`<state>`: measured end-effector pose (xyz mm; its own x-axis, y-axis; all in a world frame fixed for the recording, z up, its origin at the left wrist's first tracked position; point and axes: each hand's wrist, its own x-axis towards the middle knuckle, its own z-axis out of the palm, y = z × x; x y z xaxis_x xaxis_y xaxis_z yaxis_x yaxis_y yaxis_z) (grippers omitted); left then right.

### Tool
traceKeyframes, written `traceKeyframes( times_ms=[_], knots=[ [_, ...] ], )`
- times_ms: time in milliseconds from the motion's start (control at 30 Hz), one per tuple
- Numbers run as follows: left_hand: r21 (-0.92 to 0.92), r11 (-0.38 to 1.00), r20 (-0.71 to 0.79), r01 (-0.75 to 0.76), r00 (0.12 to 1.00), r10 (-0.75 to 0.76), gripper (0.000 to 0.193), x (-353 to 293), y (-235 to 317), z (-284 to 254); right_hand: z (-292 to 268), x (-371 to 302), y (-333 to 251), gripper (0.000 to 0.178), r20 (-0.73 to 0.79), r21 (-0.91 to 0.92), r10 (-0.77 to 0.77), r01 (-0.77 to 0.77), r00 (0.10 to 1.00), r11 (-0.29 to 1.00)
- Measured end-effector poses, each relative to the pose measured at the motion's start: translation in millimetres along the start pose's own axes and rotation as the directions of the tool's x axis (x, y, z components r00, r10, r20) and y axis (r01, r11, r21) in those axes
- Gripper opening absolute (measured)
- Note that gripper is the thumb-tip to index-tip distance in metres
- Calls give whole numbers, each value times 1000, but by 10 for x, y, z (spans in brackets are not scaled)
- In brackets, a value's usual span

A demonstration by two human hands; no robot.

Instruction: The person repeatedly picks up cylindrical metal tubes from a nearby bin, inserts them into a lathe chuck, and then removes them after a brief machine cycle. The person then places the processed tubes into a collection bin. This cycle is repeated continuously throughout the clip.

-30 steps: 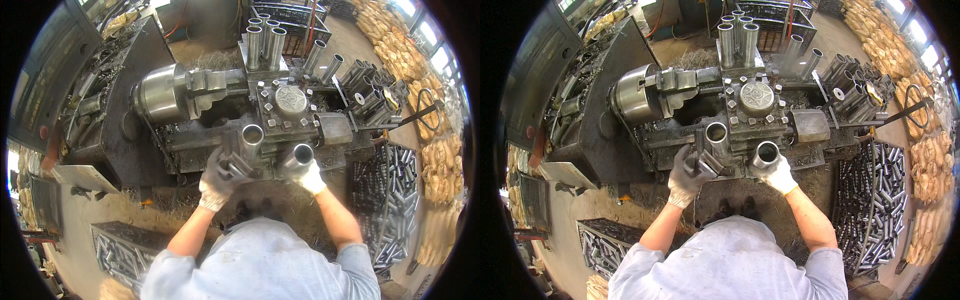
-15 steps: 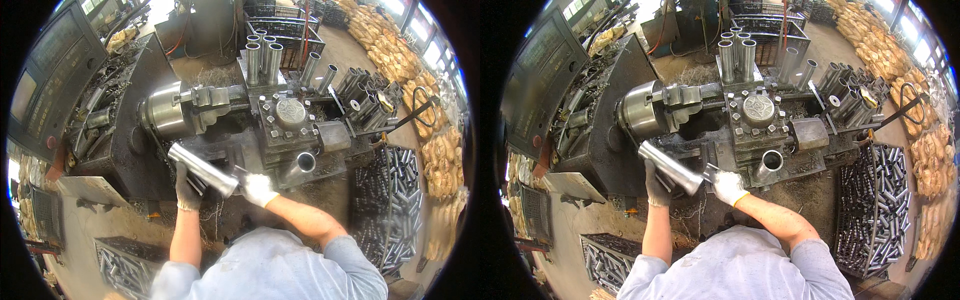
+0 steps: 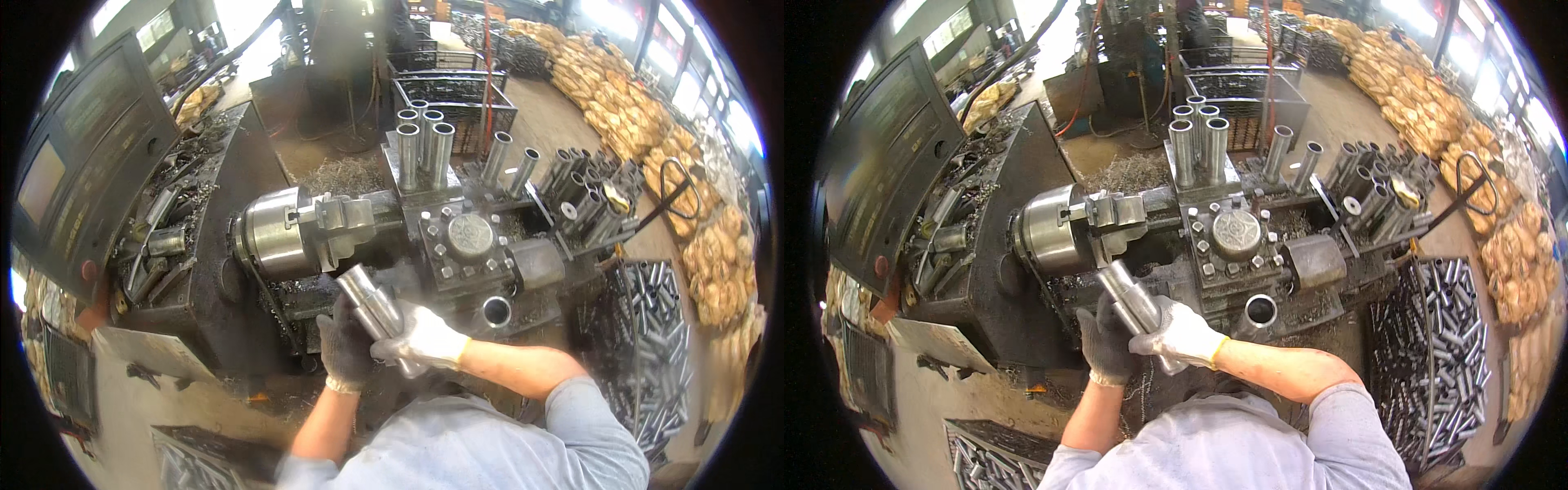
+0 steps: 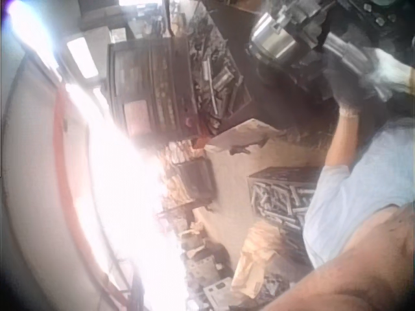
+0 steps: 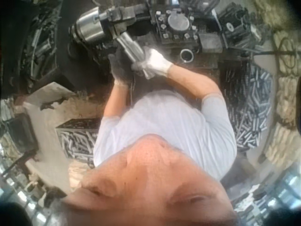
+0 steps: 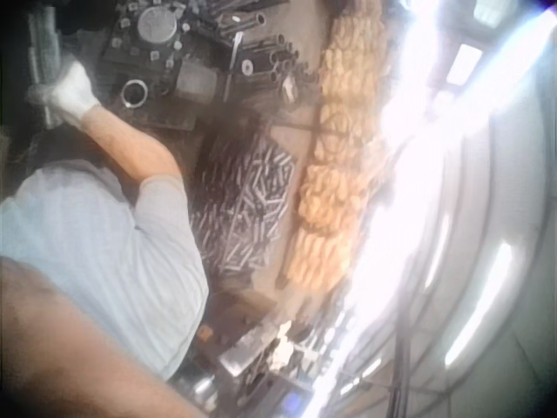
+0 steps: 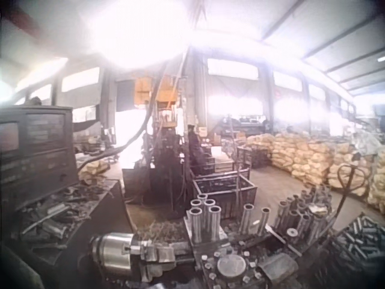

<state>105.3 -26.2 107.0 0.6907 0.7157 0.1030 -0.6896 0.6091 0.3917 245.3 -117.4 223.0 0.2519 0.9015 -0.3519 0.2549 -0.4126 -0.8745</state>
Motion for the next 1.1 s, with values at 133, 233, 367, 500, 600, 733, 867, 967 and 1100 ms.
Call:
traceKeyframes(
  times_ms=[133,233,367,500,600,733,867,967,1100],
  knots=[
    [545,692,-167,473,870,-464,59,714,-320,-325,-742,-55,-553,83,46,-330,-612,590,790,737],
    [993,-81,-100,91,988,-114,56,970,-490,-518,-1437,476,-858,73,162,-793,-667,499,727,351],
    [922,385,-87,-42,946,312,38,351,-6,-808,-1988,1515,-723,50,267,-961,-535,263,802,-86],
    [730,650,-514,210,796,320,39,-828,496,-1219,-1952,2253,-281,37,273,-941,-216,307,938,143],
    [517,831,-814,204,416,405,40,-1513,723,-1530,-1648,2520,-115,55,328,-853,-30,310,944,419],
    [680,731,-703,-48,239,670,39,-1799,1101,-1840,-1554,2546,-138,57,362,-844,-125,382,924,376],
    [520,838,-788,-164,287,545,45,-1832,1446,-1861,-1788,2518,-196,69,372,-847,57,313,927,430],
    [356,894,-823,-272,361,438,51,-1863,1585,-1809,-1808,2629,-162,58,324,-889,115,261,939,377],
    [409,889,-852,-206,264,452,49,-1887,1721,-1951,-1487,2844,-146,69,362,-750,-71,336,929,570]
  ],
)
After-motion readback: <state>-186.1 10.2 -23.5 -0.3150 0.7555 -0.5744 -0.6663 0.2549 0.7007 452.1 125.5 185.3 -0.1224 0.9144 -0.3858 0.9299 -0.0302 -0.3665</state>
